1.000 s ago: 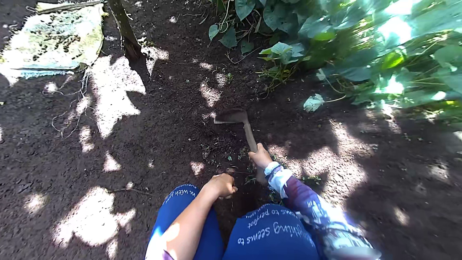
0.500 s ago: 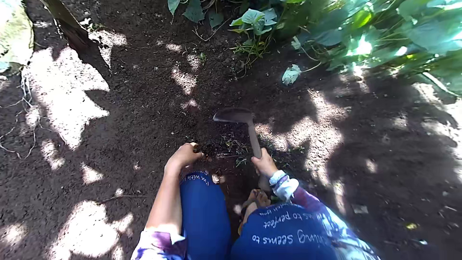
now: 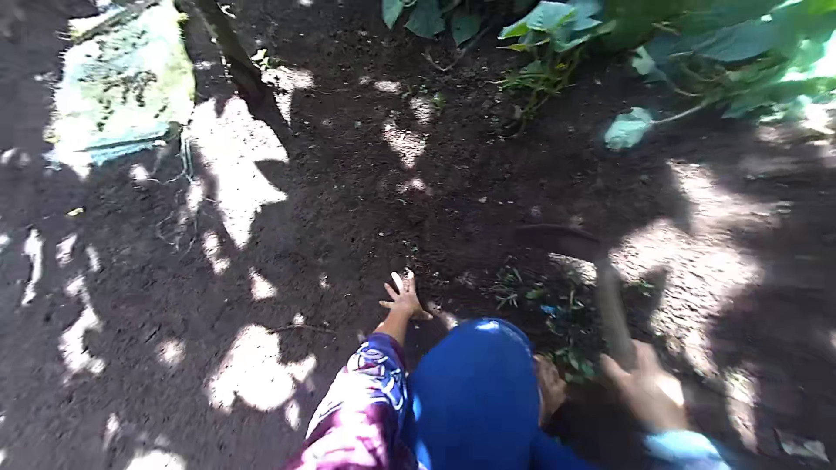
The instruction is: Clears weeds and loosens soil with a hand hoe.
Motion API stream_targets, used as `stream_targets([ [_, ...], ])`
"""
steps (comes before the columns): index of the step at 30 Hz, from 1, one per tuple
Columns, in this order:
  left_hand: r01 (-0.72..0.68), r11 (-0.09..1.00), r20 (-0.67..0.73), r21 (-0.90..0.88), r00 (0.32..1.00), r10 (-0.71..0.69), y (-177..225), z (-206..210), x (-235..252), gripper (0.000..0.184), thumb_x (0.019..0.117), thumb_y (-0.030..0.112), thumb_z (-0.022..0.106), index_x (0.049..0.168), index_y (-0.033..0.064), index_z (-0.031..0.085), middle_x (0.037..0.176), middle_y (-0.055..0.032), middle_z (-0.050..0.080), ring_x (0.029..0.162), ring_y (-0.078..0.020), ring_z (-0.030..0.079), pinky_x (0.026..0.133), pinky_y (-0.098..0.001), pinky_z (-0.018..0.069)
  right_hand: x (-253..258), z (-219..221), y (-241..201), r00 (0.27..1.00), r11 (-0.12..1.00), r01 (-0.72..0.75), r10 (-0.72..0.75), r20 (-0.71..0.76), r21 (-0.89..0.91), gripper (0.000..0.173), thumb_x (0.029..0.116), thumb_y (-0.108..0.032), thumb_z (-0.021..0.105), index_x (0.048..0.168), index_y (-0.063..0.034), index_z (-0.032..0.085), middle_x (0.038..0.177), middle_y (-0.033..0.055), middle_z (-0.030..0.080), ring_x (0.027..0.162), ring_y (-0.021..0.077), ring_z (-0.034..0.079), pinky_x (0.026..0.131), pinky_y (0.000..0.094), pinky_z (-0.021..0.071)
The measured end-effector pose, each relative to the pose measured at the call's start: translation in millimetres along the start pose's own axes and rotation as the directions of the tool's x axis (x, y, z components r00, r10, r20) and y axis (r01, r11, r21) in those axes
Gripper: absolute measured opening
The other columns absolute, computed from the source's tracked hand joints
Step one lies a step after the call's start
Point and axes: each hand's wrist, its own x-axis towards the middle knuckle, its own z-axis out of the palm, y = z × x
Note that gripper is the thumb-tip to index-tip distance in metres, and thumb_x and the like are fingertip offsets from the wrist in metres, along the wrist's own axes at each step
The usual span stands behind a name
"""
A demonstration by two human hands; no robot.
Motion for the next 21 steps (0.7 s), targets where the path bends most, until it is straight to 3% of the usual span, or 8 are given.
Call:
stream_targets([
  [2,-0.008,1.0,-0.014,-0.023,1.0,0.008,-7.9,11.4,4.1,0.145,0.0676,0.052,0.092,0.165,0.028,-0.012,0.168,-0.021,-0.026,0.151,-0.0577,-0.018,0.106,-0.089,0.0151,-4.5,-32.5,11.8,0.994,0.998,0.038,-0.043,-0.104,-0.05,0.062,0.0961,-0.019,0.066,0.147,0.0079,0.043,0.125,0.0408,0.06,0.114,0.0572,0.061,0.095,0.0723,0.0466],
  [5,-0.023,0.999,0.007,-0.022,1.0,0.023,-16.2,13.3,8.2,0.14,0.0729,0.055,0.087,0.165,0.0252,-0.015,0.166,-0.0209,-0.031,0.15,-0.0557,-0.024,0.108,-0.0888,0.0084,-10.5,-78.1,16.0,0.995,0.96,0.02,-0.046,-0.086,-0.278,0.057,0.0978,-0.014,0.065,0.146,0.0081,0.042,0.11,0.0444,0.062,0.1,0.064,0.063,0.083,0.0774,0.0485],
  [10,-0.076,0.996,-0.039,0.042,0.996,0.078,-22.7,18.4,16.2,0.141,0.0744,0.059,0.085,0.164,0.0215,-0.017,0.165,-0.0207,-0.034,0.15,-0.0573,-0.021,0.104,-0.0896,0.0141,-11.2,-88.4,-13.2,0.969,0.94,-0.202,0.233,0.084,-0.277,0.061,0.1014,-0.018,0.064,0.15,0.0031,0.033,0.113,0.0391,0.063,0.106,0.0585,0.064,0.089,0.0727,0.0491],
  [13,-0.104,0.992,-0.069,0.07,0.992,0.108,-24.1,20.0,17.6,0.14,0.0761,0.059,0.085,0.164,0.0199,-0.017,0.164,-0.0244,-0.033,0.15,-0.0599,-0.019,0.104,-0.09,0.0146,-12.9,-76.5,-3.8,0.952,0.949,-0.305,0.307,0.011,-0.076,0.063,0.0967,-0.014,0.069,0.15,-0.0021,0.037,0.11,0.0357,0.065,0.098,0.0545,0.067,0.082,0.0724,0.052],
  [15,-0.11,0.991,-0.089,0.076,0.989,0.117,-27.1,22.1,19.3,0.14,0.0759,0.059,0.085,0.164,0.0202,-0.017,0.164,-0.0262,-0.032,0.149,-0.0611,-0.017,0.104,-0.0895,0.0148,-14.3,-63.3,16.1,0.928,0.916,-0.366,0.372,-0.003,0.165,0.063,0.0968,-0.016,0.07,0.15,-0.0044,0.039,0.102,0.0293,0.067,0.078,0.0428,0.069,0.07,0.0614,0.0577],
  [16,-0.106,0.99,-0.094,0.088,0.989,0.115,-28.1,24.5,20.4,0.141,0.0754,0.06,0.085,0.164,0.0201,-0.018,0.164,-0.0273,-0.031,0.149,-0.0617,-0.016,0.104,-0.0892,0.0159,-14.4,-55.1,29.3,0.909,0.862,-0.4,0.417,0.011,0.313,0.058,0.0986,-0.018,0.068,0.148,-0.0058,0.04,0.094,0.0234,0.067,0.067,0.0336,0.068,0.062,0.0519,0.059],
  [18,-0.097,0.991,-0.099,0.094,0.989,0.106,-24.8,24.0,22.7,0.142,0.0753,0.058,0.086,0.164,0.0191,-0.019,0.163,-0.029,-0.031,0.149,-0.0623,-0.015,0.105,-0.0881,0.0168,-3.1,-41.1,49.1,0.865,0.67,-0.406,0.501,0.024,0.621,0.05,0.1019,-0.019,0.063,0.145,-0.0075,0.041,0.082,0.0151,0.062,0.056,0.0234,0.062,0.054,0.0413,0.0571],
  [21,-0.072,0.994,-0.099,0.087,0.992,0.081,-25.4,23.8,29.9,0.145,0.0746,0.053,0.088,0.162,0.0179,-0.022,0.162,-0.0283,-0.033,0.149,-0.0609,-0.017,0.105,-0.0881,0.0165,17.7,5.4,52.8,0.797,0.351,-0.299,0.603,0.03,0.887,0.049,0.1041,-0.023,0.059,0.144,-0.009,0.034,0.074,0.0072,0.052,0.051,0.0175,0.054,0.051,0.0357,0.053],
])
